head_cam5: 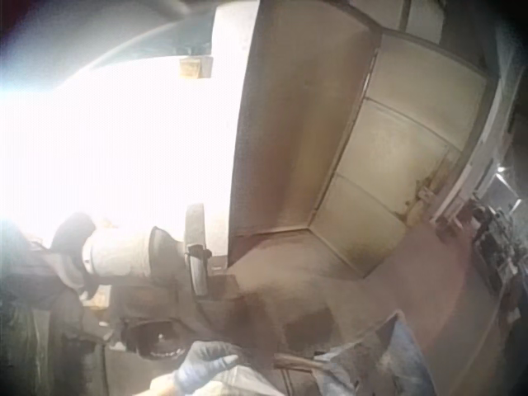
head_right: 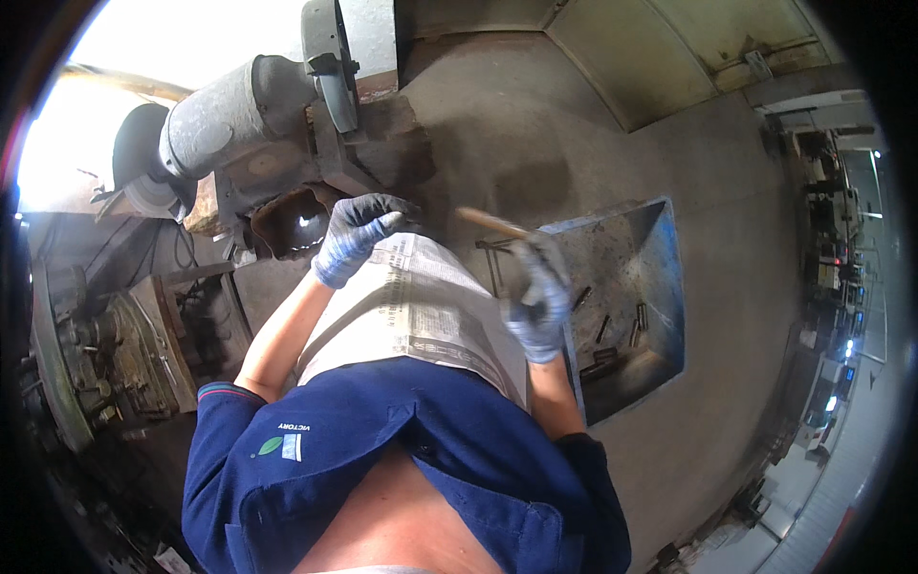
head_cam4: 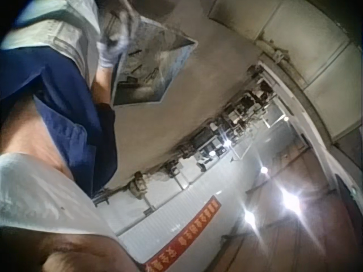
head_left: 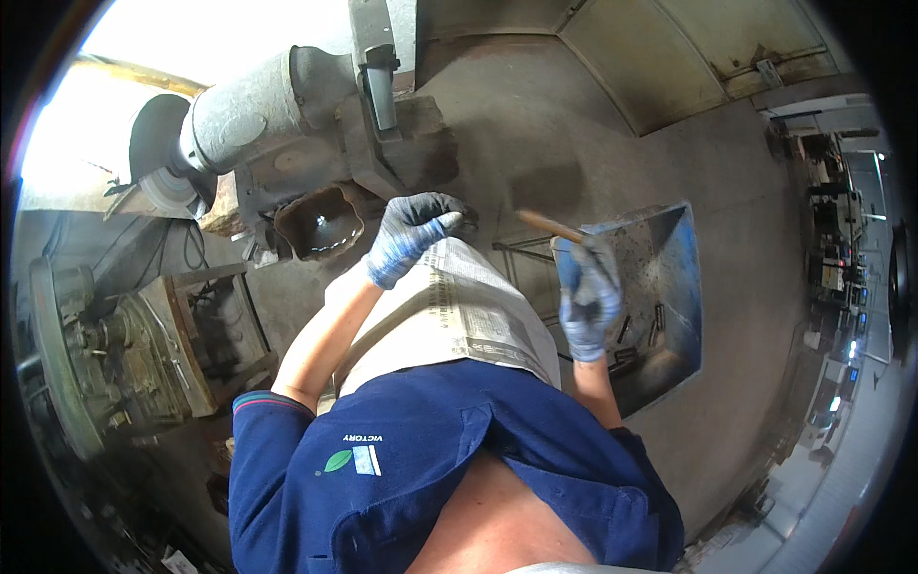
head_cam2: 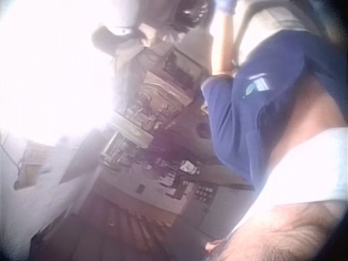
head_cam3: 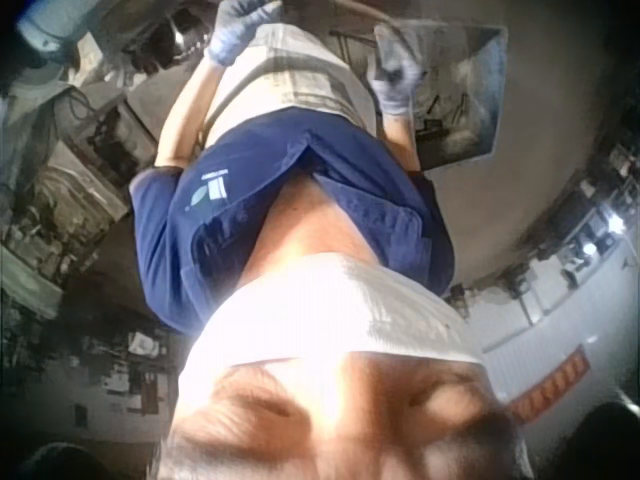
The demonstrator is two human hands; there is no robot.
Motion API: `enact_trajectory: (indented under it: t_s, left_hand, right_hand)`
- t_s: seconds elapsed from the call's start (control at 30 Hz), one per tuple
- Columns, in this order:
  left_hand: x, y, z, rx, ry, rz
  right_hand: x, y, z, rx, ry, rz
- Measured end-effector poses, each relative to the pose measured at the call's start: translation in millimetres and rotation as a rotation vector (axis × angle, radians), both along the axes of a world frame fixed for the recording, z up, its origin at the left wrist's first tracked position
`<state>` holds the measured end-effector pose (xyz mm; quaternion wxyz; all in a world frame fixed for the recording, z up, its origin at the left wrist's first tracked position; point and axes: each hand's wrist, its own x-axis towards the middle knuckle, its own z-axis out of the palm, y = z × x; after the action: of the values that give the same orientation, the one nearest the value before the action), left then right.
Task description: The person picks up a metal tube from a wooden crate, grinds one end of the tube against a spinning grinding wheel on a bench grinder, and then places the part into a plastic bin, repeating this process for several tubes.
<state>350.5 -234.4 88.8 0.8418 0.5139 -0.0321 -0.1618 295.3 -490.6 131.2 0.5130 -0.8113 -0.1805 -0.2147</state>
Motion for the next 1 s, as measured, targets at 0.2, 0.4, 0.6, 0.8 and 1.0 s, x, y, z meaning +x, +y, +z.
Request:
enact_trajectory:
  t_s: [0.2, 0.4, 0.6, 0.8, 1.0]
  left_hand:
    - [-33.7, 51.2, -48.0, 0.2, 0.101, 0.244]
    - [-100.5, 114.8, -75.9, 0.417, 0.278, 0.573]
    - [-204.3, 165.6, -86.4, 0.495, 0.334, 1.009]
    - [-377.4, 205.0, -65.8, 0.904, 0.364, 1.524]
    - [-536.1, 220.4, -89.2, 1.282, 1.074, 1.376]
  right_hand:
    - [-57.0, -119.2, -34.0, -0.189, 0.363, -0.534]
    - [-54.8, -203.4, -84.9, -0.734, 0.443, -0.61]
    - [32.2, -64.4, -4.5, -0.449, 0.098, 0.01]
    - [70.3, -3.1, -50.6, -0.232, 0.255, 0.424]
    - [99.4, 33.2, -67.9, -0.356, 0.195, 0.632]
